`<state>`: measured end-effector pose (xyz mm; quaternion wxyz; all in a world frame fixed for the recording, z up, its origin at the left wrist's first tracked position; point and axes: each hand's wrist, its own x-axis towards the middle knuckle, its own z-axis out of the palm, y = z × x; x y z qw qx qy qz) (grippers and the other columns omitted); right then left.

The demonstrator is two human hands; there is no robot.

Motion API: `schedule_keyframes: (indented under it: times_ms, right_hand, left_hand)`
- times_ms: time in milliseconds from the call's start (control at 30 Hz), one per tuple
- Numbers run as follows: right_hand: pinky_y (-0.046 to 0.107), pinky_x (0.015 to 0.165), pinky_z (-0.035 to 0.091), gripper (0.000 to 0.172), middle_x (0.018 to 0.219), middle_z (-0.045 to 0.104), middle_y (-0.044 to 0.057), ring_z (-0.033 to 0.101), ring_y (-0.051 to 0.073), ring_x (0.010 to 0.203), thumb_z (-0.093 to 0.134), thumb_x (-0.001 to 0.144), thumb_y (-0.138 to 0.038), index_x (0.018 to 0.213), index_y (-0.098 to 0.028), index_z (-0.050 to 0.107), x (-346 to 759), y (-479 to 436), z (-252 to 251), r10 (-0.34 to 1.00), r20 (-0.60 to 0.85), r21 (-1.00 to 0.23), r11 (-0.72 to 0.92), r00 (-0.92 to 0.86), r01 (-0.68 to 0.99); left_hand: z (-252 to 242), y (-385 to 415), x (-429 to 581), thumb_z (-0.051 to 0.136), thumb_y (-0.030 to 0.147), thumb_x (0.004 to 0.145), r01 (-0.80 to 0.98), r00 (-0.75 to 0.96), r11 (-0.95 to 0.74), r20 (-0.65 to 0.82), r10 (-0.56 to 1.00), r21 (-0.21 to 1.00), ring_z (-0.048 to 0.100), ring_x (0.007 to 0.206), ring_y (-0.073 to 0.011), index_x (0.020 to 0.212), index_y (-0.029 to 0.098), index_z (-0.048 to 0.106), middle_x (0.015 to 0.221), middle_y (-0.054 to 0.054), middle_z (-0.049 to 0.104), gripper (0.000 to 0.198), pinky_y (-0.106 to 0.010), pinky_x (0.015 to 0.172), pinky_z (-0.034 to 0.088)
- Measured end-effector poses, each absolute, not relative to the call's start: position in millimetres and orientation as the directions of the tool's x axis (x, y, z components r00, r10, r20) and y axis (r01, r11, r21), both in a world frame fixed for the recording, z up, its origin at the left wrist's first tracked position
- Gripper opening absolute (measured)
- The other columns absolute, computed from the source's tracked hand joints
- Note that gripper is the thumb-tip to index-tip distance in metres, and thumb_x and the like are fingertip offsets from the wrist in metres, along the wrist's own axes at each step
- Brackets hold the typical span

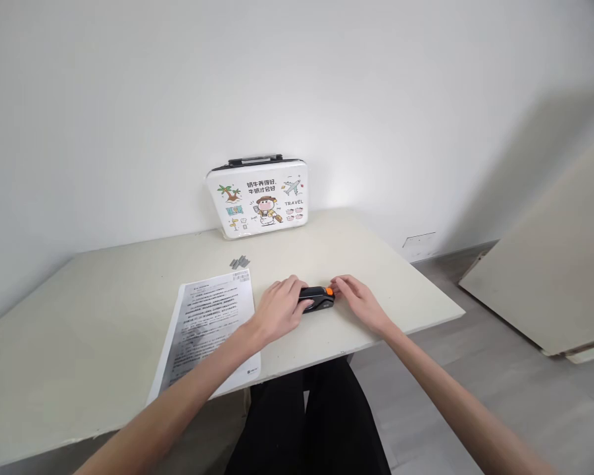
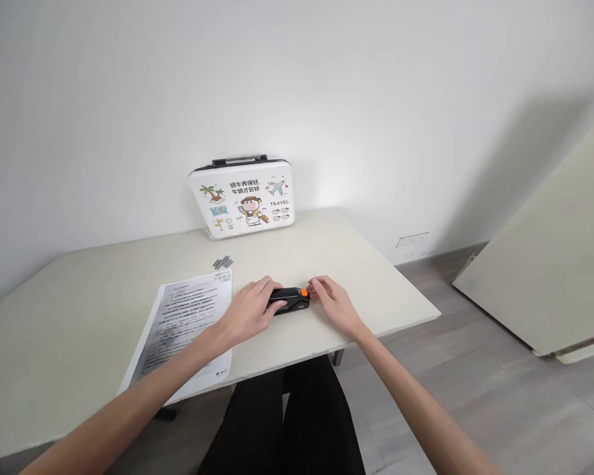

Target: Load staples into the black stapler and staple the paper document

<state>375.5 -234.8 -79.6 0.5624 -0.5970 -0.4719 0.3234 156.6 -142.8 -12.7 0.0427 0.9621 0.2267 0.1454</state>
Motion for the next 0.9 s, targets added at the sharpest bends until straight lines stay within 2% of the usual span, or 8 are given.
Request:
schedule_keyframes:
  times_ms: [100,233,367,533,600,700,767,900]
  right_hand:
    - [0.038,0.098,0.052,0.043,0.114,0.076,0.008,0.069,0.025,0.108,0.048,0.101,-0.062,0.107,-0.025,0.069,375,-238,-78,0.938,0.169,-0.946,0.068,0.304,0.316]
    - [0.037,0.093,0.051,0.044,0.11,0.076,0.006,0.067,0.024,0.102,0.041,0.104,-0.059,0.105,-0.025,0.07,371,-241,-77,0.939,0.209,-0.901,0.077,0.271,0.426]
    - [0.038,0.097,0.049,0.046,0.112,0.075,0.006,0.067,0.025,0.106,0.035,0.106,-0.058,0.107,-0.026,0.068,370,-243,-75,0.953,0.191,-0.907,0.08,0.235,0.414]
    - [0.039,0.102,0.05,0.045,0.116,0.074,0.007,0.067,0.025,0.112,0.036,0.105,-0.06,0.118,-0.026,0.063,370,-244,-75,0.951,0.178,-0.938,0.088,0.252,0.334]
    - [0.04,0.102,0.05,0.045,0.114,0.074,0.007,0.068,0.025,0.111,0.036,0.105,-0.06,0.12,-0.027,0.062,370,-244,-75,0.953,0.167,-0.94,0.077,0.251,0.331]
    - [0.04,0.102,0.05,0.045,0.116,0.074,0.008,0.068,0.025,0.112,0.036,0.105,-0.061,0.119,-0.027,0.062,369,-243,-75,0.956,0.154,-0.94,0.063,0.251,0.336]
    - [0.041,0.103,0.049,0.046,0.116,0.074,0.008,0.068,0.025,0.112,0.036,0.105,-0.061,0.118,-0.026,0.062,368,-242,-75,0.956,0.156,-0.936,0.064,0.247,0.346]
    - [0.04,0.103,0.049,0.047,0.118,0.073,0.008,0.068,0.025,0.112,0.035,0.105,-0.061,0.119,-0.026,0.062,368,-241,-75,0.959,0.168,-0.927,0.076,0.226,0.368]
  left_hand:
    - [-20,-149,168,0.055,0.033,0.103,0.403,0.869,-0.901,0.242,0.432,0.161,0.07,0.094,-0.0274,0.119,0.02,0.058,0.113,-0.008,0.068,0.02,-0.044,0.089,0.053]
    - [-26,-149,169,0.056,0.035,0.104,0.388,0.862,-0.892,0.251,0.44,0.233,0.07,0.097,-0.0271,0.121,0.022,0.059,0.114,-0.007,0.069,0.022,-0.043,0.089,0.054]
    - [-34,-146,150,0.061,0.04,0.101,0.357,0.826,-0.851,0.294,0.48,0.386,0.069,0.107,-0.0258,0.126,0.027,0.057,0.118,-0.004,0.07,0.029,-0.041,0.092,0.054]
    - [-48,-147,124,0.071,0.041,0.094,0.451,0.741,-0.744,0.257,0.62,0.494,0.068,0.107,-0.0265,0.129,0.027,0.056,0.116,-0.004,0.07,0.041,-0.042,0.092,0.055]
    - [-50,-146,121,0.072,0.042,0.093,0.473,0.726,-0.711,0.227,0.649,0.52,0.068,0.105,-0.026,0.125,0.026,0.06,0.116,-0.004,0.07,0.038,-0.041,0.091,0.055]
    - [-49,-144,124,0.072,0.043,0.093,0.48,0.734,-0.694,0.188,0.653,0.537,0.068,0.101,-0.0247,0.105,0.025,0.067,0.112,-0.003,0.07,0.022,-0.038,0.087,0.054]
    - [-47,-143,127,0.069,0.044,0.094,0.476,0.738,-0.692,0.182,0.65,0.543,0.069,0.097,-0.0236,0.094,0.024,0.067,0.108,-0.002,0.071,0.02,-0.036,0.083,0.054]
    - [-47,-142,129,0.066,0.047,0.095,0.472,0.724,-0.691,0.207,0.658,0.547,0.069,0.092,-0.0222,0.092,0.024,0.067,0.103,-0.002,0.071,0.023,-0.035,0.079,0.053]
